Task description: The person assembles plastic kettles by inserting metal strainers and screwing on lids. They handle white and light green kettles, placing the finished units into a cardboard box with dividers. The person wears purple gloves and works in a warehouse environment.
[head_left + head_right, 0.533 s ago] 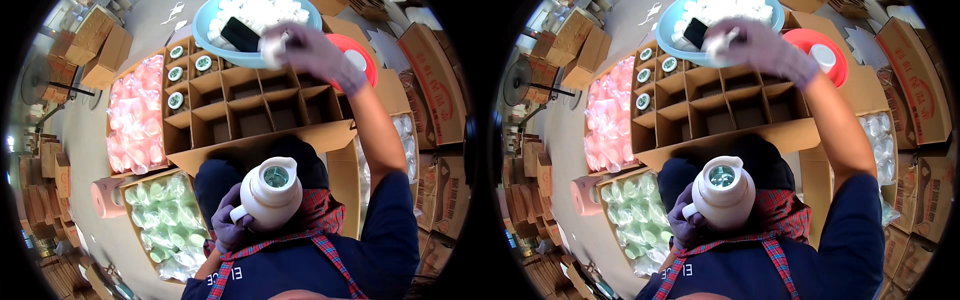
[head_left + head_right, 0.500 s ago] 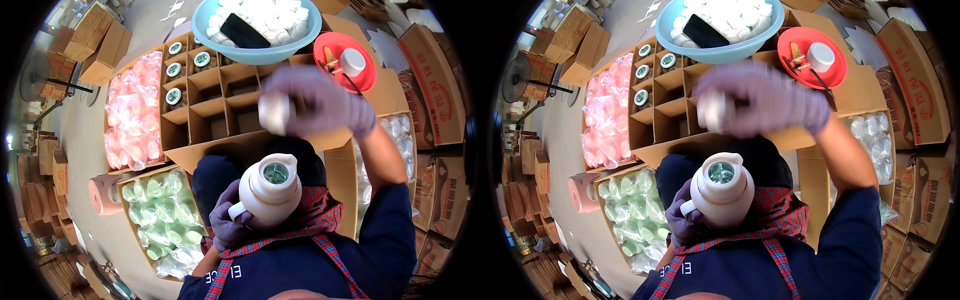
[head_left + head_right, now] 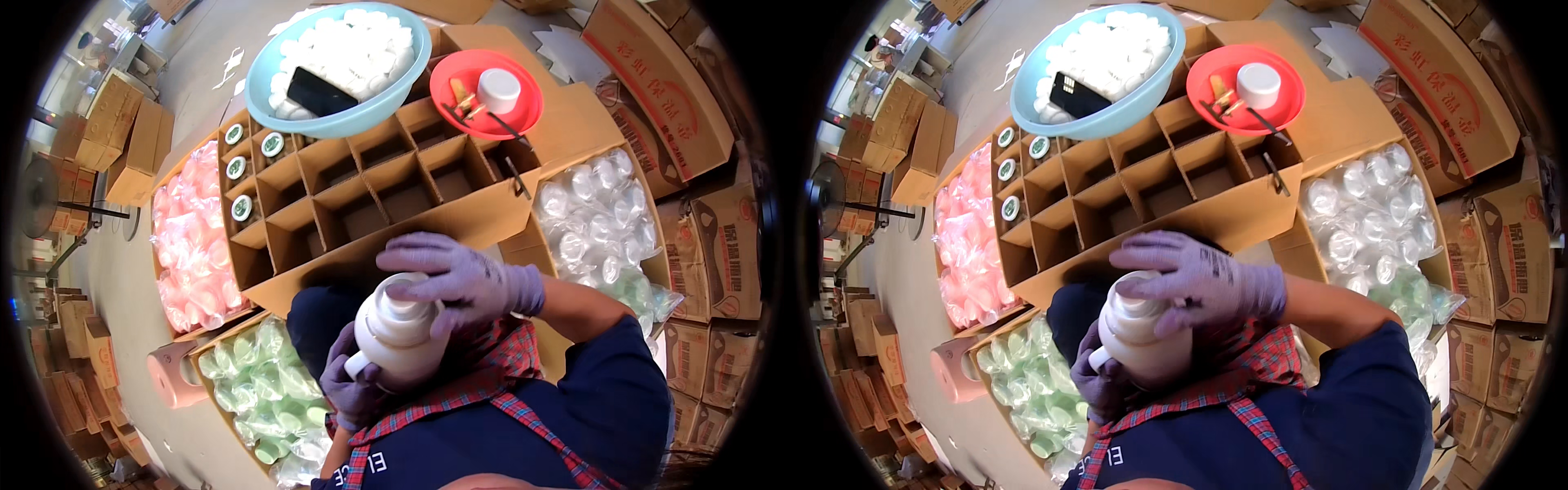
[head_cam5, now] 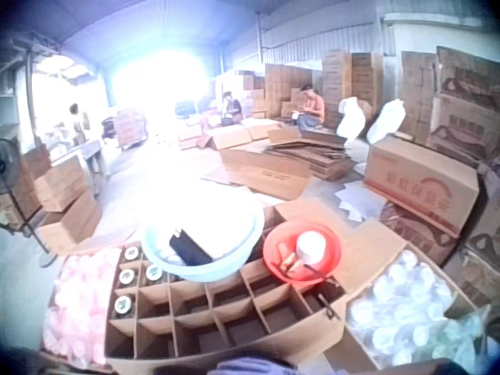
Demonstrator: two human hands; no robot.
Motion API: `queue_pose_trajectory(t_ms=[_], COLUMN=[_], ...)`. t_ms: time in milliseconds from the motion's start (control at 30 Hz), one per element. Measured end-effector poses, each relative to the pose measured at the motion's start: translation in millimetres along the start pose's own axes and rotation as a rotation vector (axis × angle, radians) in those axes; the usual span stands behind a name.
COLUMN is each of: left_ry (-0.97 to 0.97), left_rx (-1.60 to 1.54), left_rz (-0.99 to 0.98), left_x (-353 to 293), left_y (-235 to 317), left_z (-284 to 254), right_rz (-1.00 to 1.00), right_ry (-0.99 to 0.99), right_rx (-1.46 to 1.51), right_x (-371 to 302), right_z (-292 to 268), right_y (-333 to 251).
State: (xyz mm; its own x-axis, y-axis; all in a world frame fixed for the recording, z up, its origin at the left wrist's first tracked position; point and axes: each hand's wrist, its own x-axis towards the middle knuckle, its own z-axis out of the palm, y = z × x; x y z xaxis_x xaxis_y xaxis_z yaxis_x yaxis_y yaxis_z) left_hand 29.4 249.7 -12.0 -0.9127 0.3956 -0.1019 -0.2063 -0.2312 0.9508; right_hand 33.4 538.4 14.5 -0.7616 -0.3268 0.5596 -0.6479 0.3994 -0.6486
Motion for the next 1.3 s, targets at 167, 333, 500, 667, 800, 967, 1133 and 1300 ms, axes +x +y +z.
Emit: queue_pose_trajectory(t_ms=[167,333,500,667,800,967,1133,1300], left_ry=[0.033,-0.039,0.031,-0.088,0.064,-0.268,-0.288,-0.154], left_rx=[0.236,0.212,0.239,0.217,0.393,0.544,0.767,0.766], left_rz=[-0.040,-0.049,-0.075,0.011,0.007,0.554,0.579,0.607], left_x=[0,6,-2,1,-14,-48,-65,-66], left_y=[1,5,10,3,9,2,-9,-18], left_z=[-10,-5,-9,-16,4,7,38,33], right_rz=[0.026,1.029,0.696,0.076,0.682,0.845,0.828,0.837], right_ry=[-0.167,0.144,0.489,-0.262,-0.166,-0.442,-0.430,-0.615], right_rx=[-0.433,-1.178,-0.420,0.240,-0.159,0.407,0.276,-0.053], right_x=[15,-37,10,33,34,48,17,58], right_z=[-53,-215,-167,-45,-2,-29,-4,30], right_y=[53,196,139,7,-45,-42,-26,-14])
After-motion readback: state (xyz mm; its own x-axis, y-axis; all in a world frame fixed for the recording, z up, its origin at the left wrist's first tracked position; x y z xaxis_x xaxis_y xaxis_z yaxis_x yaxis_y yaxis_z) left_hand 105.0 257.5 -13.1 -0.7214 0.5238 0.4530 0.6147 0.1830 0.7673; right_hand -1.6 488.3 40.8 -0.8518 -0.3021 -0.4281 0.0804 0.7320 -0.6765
